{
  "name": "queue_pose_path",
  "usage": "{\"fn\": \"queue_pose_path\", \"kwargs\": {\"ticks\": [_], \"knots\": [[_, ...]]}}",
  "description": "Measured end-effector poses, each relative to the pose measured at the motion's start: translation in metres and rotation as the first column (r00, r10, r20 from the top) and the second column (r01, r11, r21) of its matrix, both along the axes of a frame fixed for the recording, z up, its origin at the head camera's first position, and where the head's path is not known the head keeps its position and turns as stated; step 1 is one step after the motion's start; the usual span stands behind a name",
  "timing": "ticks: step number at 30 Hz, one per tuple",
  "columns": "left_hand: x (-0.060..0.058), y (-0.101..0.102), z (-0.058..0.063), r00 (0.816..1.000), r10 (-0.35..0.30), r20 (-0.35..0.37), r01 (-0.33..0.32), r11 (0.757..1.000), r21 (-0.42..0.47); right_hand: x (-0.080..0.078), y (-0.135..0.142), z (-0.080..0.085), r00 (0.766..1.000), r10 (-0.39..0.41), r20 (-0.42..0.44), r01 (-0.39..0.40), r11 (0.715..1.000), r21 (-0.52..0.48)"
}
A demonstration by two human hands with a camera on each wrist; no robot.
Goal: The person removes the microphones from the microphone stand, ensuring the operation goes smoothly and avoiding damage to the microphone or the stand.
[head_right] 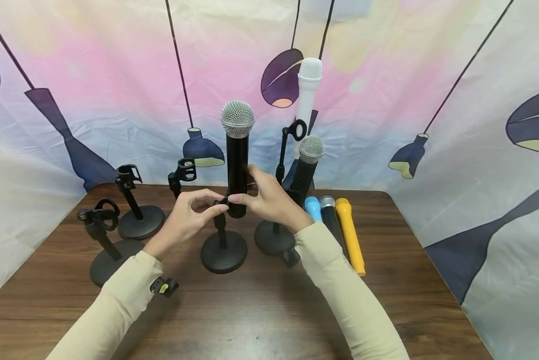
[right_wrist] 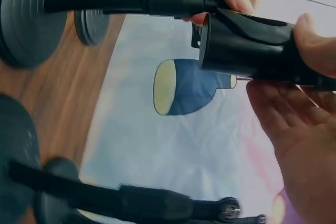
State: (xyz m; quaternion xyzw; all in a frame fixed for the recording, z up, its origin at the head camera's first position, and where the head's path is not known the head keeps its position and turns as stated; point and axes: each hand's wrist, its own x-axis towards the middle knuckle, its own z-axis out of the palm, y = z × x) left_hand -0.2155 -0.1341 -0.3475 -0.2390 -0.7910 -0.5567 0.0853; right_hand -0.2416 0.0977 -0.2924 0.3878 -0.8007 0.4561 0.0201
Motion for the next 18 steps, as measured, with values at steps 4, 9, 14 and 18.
{"fn": "queue_pose_path", "kwargs": {"ticks": [4, 9, 14, 18], "knots": [[0.0007, -0.0012, -0.0003, 1.0, 0.01, 0.006, -0.01, 1.0, 0.001, -0.0002, -0.0016, 0.0011, 0.995, -0.03, -0.099, 0.033, 0.999, 0.029], [0.0009, -0.0013, -0.0002, 1.0, 0.01, 0.01, -0.01, 1.0, -0.01, 0.0, -0.0011, 0.0019, 0.998, -0.017, -0.058, 0.019, 0.999, 0.04], [0.0006, -0.001, 0.0005, 1.0, 0.005, 0.004, -0.005, 1.0, -0.013, -0.0015, -0.0016, 0.0015, 1.0, 0.011, -0.027, -0.01, 0.999, 0.033], [0.0005, -0.0016, 0.0007, 1.0, 0.005, 0.0, -0.005, 1.0, -0.008, -0.0019, -0.0029, 0.0047, 0.994, -0.02, -0.111, 0.028, 0.998, 0.065]]}}
